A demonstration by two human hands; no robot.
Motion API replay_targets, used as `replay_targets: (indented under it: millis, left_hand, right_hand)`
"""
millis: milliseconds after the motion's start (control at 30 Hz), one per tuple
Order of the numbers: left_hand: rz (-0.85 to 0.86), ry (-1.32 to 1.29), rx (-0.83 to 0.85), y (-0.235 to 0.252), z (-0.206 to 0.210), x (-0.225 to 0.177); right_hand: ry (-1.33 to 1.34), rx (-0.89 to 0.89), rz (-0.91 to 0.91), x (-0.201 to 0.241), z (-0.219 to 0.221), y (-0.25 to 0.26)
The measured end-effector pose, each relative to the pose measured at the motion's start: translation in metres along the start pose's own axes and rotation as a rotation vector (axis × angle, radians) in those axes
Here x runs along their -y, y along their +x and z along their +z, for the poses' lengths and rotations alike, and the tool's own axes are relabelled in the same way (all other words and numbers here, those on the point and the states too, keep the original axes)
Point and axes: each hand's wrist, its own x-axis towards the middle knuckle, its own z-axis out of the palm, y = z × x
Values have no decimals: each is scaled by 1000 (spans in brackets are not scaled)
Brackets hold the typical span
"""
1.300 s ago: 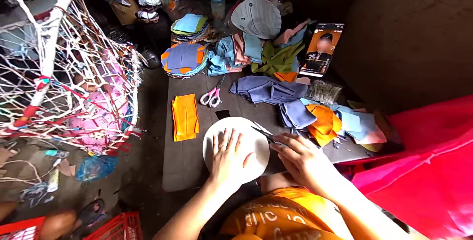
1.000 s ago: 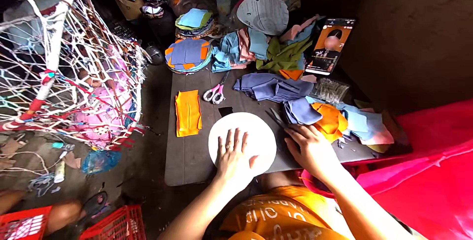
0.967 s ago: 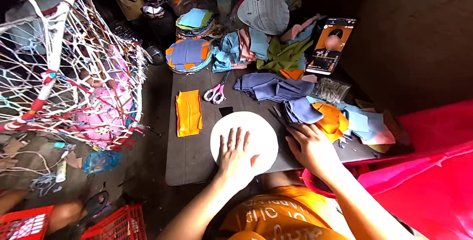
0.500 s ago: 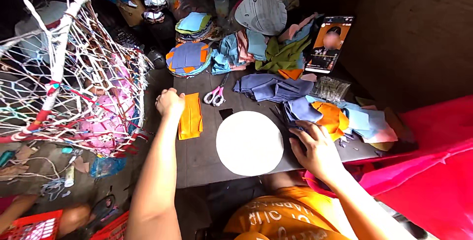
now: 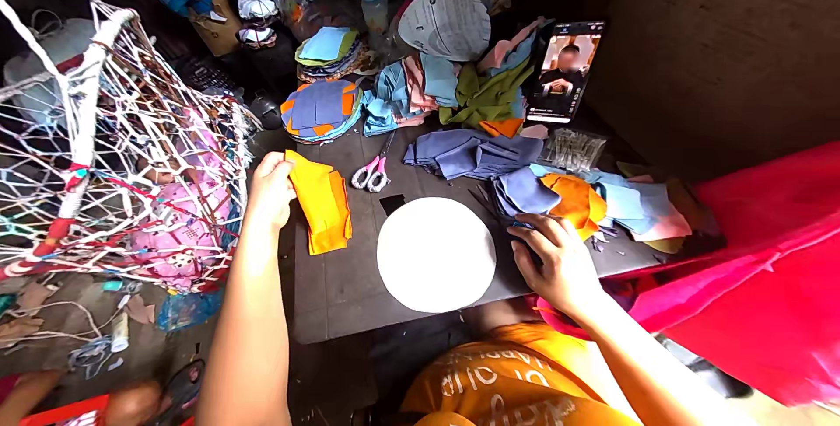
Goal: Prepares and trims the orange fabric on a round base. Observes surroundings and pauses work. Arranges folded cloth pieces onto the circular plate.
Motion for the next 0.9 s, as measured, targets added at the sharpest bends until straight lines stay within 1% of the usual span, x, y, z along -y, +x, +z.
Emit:
replay_targets:
  millis: [67, 167, 233, 300, 400, 467, 500, 533, 600, 667, 733, 767, 833, 900]
  left_hand:
    - [18, -170, 85, -26, 3, -17]
    - [82, -291, 213, -65, 14, -38]
    - [83, -371, 274, -90, 25, -51]
    - [62, -449, 329, -107, 36, -54]
    - [-40, -454, 343, -118, 63, -41]
    - [-120, -308, 324, -117, 84, -16]
    - [-125, -210, 316, -114, 92, 1]
    - [-89, -96, 313, -112, 96, 17]
    - [91, 130, 274, -113, 96, 38]
    - [293, 277, 227, -122, 89, 42]
    - [469, 346, 230, -132, 84, 45]
    - [515, 371, 261, -138, 83, 46]
    - [548, 430, 341, -152, 85, 49]
    - [593, 503, 357, -165, 88, 56]
  right_hand:
    - [18, -30, -37, 0, -1, 2]
    - [91, -55, -57, 5, -1, 3]
    - [156, -58, -64, 12, -3, 6]
    - [212, -58, -76, 20, -5, 10]
    - [237, -40, -100, 28, -4, 13]
    - [225, -11, -100, 29, -1, 11]
    - [221, 10, -94, 29, 0, 9]
    - [217, 32, -87, 28, 1, 7]
    - [209, 64, -72, 27, 2, 2]
    - [218, 82, -60, 29, 1, -2]
    - [238, 104, -64, 35, 0, -3]
    - [247, 121, -74, 40, 1, -2]
    - [251, 174, -111, 50, 5, 1]
    - [212, 255, -150, 59, 12, 4]
